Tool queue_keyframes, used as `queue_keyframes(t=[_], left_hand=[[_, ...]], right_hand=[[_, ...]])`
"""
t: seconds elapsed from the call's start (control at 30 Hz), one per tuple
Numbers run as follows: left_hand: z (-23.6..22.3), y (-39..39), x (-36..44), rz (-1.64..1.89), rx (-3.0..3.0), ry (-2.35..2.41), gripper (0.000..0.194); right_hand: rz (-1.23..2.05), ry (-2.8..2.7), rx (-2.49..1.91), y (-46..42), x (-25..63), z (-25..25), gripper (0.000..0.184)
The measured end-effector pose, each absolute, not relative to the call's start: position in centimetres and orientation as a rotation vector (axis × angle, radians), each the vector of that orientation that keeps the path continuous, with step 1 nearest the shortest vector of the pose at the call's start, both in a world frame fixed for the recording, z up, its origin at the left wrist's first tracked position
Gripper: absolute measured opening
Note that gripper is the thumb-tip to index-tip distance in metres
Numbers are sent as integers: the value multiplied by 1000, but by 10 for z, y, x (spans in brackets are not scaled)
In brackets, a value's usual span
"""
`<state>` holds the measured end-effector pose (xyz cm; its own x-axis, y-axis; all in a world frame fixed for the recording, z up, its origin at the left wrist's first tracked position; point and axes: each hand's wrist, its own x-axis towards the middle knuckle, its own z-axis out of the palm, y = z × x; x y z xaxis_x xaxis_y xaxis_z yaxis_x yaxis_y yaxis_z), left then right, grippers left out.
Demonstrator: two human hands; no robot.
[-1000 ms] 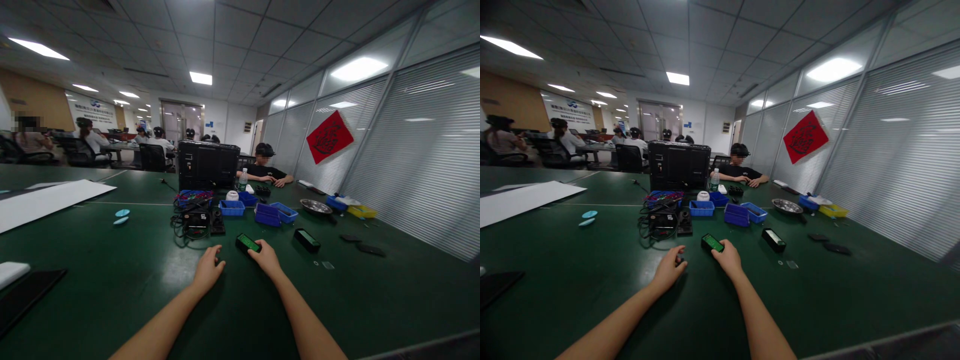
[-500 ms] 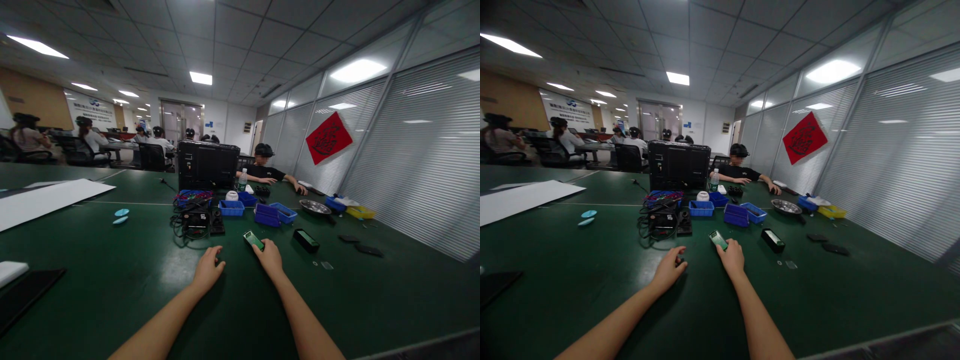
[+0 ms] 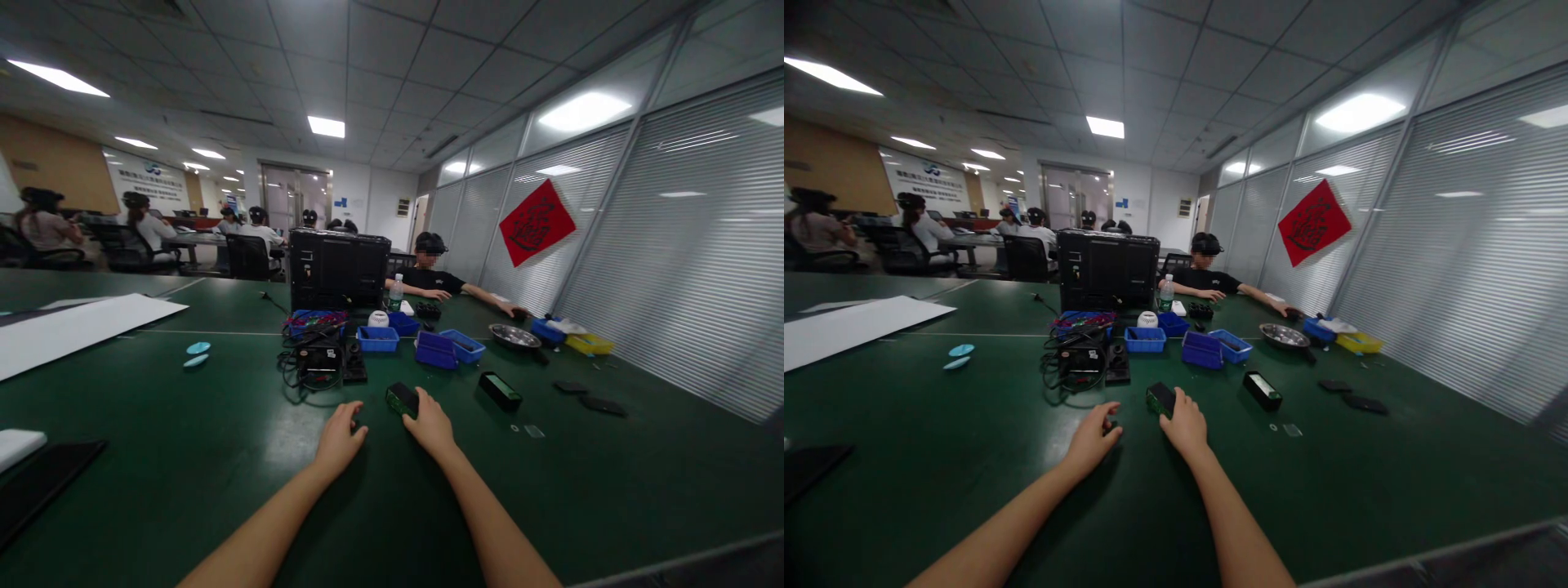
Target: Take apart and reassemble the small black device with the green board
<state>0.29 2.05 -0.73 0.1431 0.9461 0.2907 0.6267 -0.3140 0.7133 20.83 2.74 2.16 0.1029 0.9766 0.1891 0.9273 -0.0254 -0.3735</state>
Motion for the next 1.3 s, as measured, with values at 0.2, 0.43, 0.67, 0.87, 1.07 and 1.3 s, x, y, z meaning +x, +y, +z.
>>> queue_keyframes(t=[0.2,0.43,0.67,0.87,1.07,1.3], left_hand=[[-7,20,3,975,1998,1519,44],[0,17,3,961,1985,1520,44],[1,17,4,983,1998,1515,44],[-1,18,4,984,1985,1521,44],[-4,20,4,1001,1952,1527,43],[-11,27,3,1054,1908,1520,41]], right_hand=[[187,-1853,-2007,29,213,22,49],[92,-1861,-1940,26,206,23,48],[-371,-2089,-1763,6,175,28,47],[-499,-2237,-1558,-2,153,24,39],[-416,-2362,-1561,-1,156,24,47],[-351,-2404,-1520,-6,156,29,48]])
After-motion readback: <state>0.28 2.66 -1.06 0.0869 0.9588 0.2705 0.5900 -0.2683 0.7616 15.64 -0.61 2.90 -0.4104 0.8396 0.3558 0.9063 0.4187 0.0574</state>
